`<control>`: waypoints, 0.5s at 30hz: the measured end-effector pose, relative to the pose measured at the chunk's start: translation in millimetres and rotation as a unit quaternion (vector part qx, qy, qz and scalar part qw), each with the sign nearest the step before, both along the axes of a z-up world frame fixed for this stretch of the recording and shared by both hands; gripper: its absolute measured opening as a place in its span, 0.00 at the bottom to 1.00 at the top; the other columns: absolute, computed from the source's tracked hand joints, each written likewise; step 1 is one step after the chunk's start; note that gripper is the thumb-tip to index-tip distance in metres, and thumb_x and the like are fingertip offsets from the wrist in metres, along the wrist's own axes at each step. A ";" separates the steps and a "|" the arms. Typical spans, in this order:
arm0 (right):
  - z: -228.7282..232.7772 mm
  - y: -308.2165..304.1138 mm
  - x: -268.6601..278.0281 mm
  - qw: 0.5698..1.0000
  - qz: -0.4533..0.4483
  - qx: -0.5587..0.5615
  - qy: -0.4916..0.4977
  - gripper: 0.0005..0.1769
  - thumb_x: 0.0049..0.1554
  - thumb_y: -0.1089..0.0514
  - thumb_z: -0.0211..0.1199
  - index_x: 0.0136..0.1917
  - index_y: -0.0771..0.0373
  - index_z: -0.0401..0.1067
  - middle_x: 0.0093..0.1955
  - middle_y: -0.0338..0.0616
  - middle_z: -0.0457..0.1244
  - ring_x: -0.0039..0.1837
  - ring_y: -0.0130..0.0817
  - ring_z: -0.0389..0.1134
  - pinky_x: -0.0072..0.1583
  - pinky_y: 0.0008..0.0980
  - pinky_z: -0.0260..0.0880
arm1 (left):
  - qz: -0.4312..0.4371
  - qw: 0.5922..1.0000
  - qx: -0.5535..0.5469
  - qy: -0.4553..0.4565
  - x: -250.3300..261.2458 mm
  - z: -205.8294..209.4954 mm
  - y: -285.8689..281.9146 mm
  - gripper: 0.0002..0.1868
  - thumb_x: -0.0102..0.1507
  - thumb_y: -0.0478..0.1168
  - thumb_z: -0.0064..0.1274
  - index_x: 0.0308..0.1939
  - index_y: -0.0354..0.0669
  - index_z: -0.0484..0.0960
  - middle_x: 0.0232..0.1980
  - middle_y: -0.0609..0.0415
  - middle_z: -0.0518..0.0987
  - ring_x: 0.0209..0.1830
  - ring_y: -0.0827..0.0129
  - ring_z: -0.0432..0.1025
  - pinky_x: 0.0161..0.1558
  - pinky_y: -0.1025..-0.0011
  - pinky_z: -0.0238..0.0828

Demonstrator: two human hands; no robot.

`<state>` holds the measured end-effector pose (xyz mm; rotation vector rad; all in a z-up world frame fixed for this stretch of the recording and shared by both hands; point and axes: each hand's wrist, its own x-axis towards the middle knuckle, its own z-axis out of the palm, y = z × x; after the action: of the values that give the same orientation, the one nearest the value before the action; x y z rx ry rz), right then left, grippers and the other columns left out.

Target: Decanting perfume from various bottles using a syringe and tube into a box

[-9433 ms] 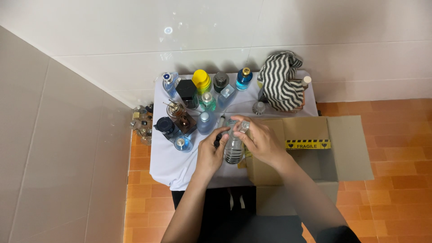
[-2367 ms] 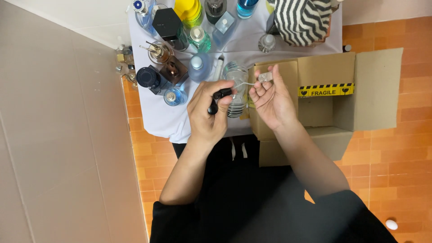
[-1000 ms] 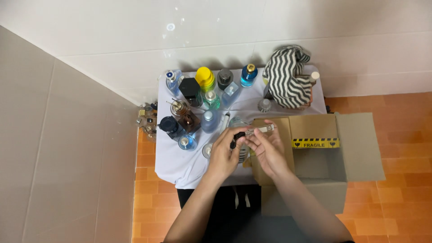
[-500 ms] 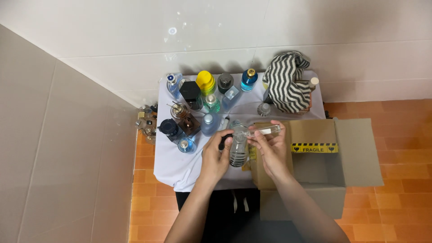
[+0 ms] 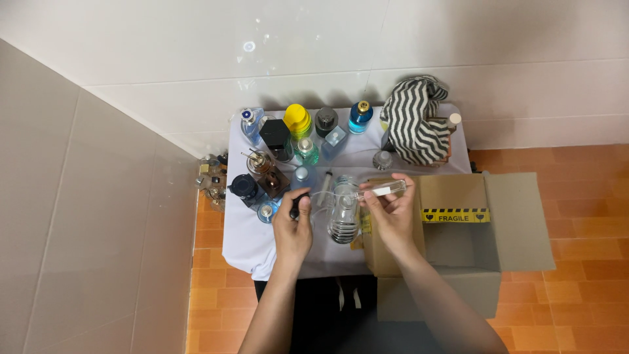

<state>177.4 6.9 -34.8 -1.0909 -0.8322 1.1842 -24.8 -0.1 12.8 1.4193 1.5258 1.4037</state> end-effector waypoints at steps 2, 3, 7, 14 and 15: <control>6.4 -0.8 -0.4 1.000 0.001 0.004 -0.029 0.38 0.60 0.67 0.64 0.72 0.52 0.44 0.54 0.66 0.68 0.50 0.46 0.73 0.53 0.37 0.78 | 0.011 1.000 -0.003 -0.014 -1.1 -6.8 -0.1 0.09 0.69 0.38 0.50 0.48 0.46 0.85 0.26 0.48 0.80 0.29 0.57 0.75 0.38 0.60 0.73; 9.5 -1.5 -0.7 0.998 0.003 0.008 -0.057 0.38 0.59 0.68 0.64 0.72 0.53 0.43 0.53 0.66 0.69 0.50 0.46 0.73 0.53 0.37 0.77 | 0.023 0.999 -0.006 -0.027 -1.6 -10.2 -0.4 0.09 0.69 0.38 0.50 0.47 0.45 0.85 0.25 0.49 0.79 0.27 0.60 0.74 0.37 0.62 0.72; 24.9 -2.3 -5.5 0.994 0.005 0.038 -0.102 0.38 0.58 0.68 0.65 0.71 0.59 0.43 0.52 0.66 0.69 0.54 0.50 0.73 0.57 0.43 0.77 | 0.048 0.998 0.017 -0.045 -2.3 -10.8 1.0 0.10 0.70 0.39 0.47 0.47 0.43 0.84 0.24 0.49 0.80 0.25 0.62 0.72 0.37 0.64 0.70; 42.7 -2.3 -6.9 0.964 0.013 0.087 -0.252 0.38 0.56 0.68 0.68 0.70 0.64 0.46 0.51 0.61 0.70 0.55 0.47 0.74 0.59 0.43 0.76 | 0.049 0.996 0.063 -0.026 -3.3 -13.3 1.6 0.10 0.70 0.39 0.47 0.47 0.40 0.82 0.29 0.48 0.81 0.28 0.58 0.78 0.39 0.61 0.73; 47.2 -2.0 -7.1 0.953 0.017 0.100 -0.284 0.38 0.55 0.69 0.69 0.69 0.67 0.47 0.51 0.62 0.70 0.55 0.49 0.74 0.59 0.45 0.76 | 0.039 0.997 0.054 -0.027 -1.9 -16.4 0.8 0.10 0.70 0.39 0.47 0.48 0.39 0.82 0.28 0.48 0.81 0.28 0.56 0.78 0.39 0.59 0.73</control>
<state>170.2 4.9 12.5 -1.2680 -1.3864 0.7895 -26.7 0.8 -3.6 1.3871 1.5058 1.5791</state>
